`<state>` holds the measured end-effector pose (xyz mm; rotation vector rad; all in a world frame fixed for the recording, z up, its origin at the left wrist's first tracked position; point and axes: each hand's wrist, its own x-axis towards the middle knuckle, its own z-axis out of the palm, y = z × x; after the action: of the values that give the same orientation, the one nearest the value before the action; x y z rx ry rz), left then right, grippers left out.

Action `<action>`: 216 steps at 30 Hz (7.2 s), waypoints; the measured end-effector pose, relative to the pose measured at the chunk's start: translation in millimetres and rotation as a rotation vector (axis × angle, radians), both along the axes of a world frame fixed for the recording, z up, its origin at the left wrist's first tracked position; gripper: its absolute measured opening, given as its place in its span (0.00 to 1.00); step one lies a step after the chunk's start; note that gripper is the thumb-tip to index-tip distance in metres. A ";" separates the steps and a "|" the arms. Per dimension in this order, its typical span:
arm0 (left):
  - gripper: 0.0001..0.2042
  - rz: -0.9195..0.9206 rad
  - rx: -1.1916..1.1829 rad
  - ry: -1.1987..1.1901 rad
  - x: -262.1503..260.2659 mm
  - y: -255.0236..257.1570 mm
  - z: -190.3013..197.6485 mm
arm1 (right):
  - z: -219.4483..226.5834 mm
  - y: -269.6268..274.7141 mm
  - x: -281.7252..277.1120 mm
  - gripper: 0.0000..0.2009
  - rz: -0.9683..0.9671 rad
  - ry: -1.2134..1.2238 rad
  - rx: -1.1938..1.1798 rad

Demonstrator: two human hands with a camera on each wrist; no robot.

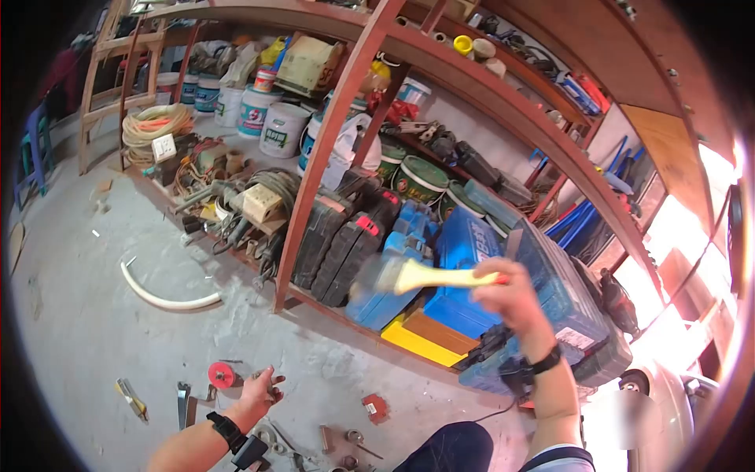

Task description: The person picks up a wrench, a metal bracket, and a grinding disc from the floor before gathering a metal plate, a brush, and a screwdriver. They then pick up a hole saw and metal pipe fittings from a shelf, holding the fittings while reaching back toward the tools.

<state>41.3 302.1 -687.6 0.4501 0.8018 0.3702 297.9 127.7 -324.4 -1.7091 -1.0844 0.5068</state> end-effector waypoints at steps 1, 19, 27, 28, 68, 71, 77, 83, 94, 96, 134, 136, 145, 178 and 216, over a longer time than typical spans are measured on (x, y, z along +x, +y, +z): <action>0.10 -0.003 -0.026 -0.013 2.7 -0.2 -1.3 | 19.4 -15.5 4.0 0.12 -0.074 -0.063 0.114; 0.10 -0.051 0.028 -0.073 14.6 -7.3 27.8 | 192.4 2.3 91.4 0.12 -0.605 -0.624 0.935; 0.15 -0.033 0.393 -0.271 35.2 15.5 96.7 | 124.6 -10.7 -9.2 0.14 -0.082 -0.434 0.914; 0.15 -0.014 0.439 -0.277 34.6 14.2 111.0 | 110.4 -2.2 -20.5 0.14 -0.067 -0.392 0.847; 0.12 0.094 0.142 -0.447 17.2 11.3 116.6 | -219.9 133.5 -103.7 0.09 0.256 0.109 -0.133; 0.12 0.073 0.142 -0.466 19.5 10.7 110.4 | -229.2 134.9 -97.3 0.07 0.301 0.107 -0.119; 0.13 0.115 0.092 -0.457 16.9 17.1 99.8 | -213.9 109.2 -63.7 0.08 0.420 -0.212 -0.228; 0.14 0.137 0.033 -0.410 13.4 26.6 84.1 | -217.3 -49.3 60.1 0.08 0.261 -0.323 -0.997; 0.11 -0.147 0.082 -0.253 36.4 1.7 57.4 | -117.0 -196.8 108.2 0.13 -0.120 -0.885 -1.232; 0.11 -0.238 0.111 -0.267 40.6 -8.5 59.2 | -113.6 -110.6 69.4 0.18 -0.148 -0.508 -0.669; 0.16 -0.283 0.086 -0.296 30.2 0.4 62.7 | 238.6 33.4 120.3 0.24 -0.695 -1.523 -0.048; 0.15 -0.225 0.119 -0.293 28.6 9.3 58.0 | 183.3 49.6 136.7 0.17 -0.218 -2.317 0.065; 0.13 -0.088 0.078 0.024 -27.7 18.9 10.0 | -178.9 86.6 -28.7 0.07 0.598 -0.859 -0.271; 0.09 0.019 0.132 0.497 -85.5 26.4 -22.3 | -429.0 24.2 -30.5 0.11 0.652 -0.206 -0.629; 0.08 0.047 -0.092 -0.049 -45.6 93.4 -56.7 | -359.1 414.4 -48.9 0.10 -0.510 0.684 -0.298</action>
<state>-4.2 395.5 -744.3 0.3356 0.7795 0.3846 249.0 542.1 -683.5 -1.7759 -0.0776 0.8598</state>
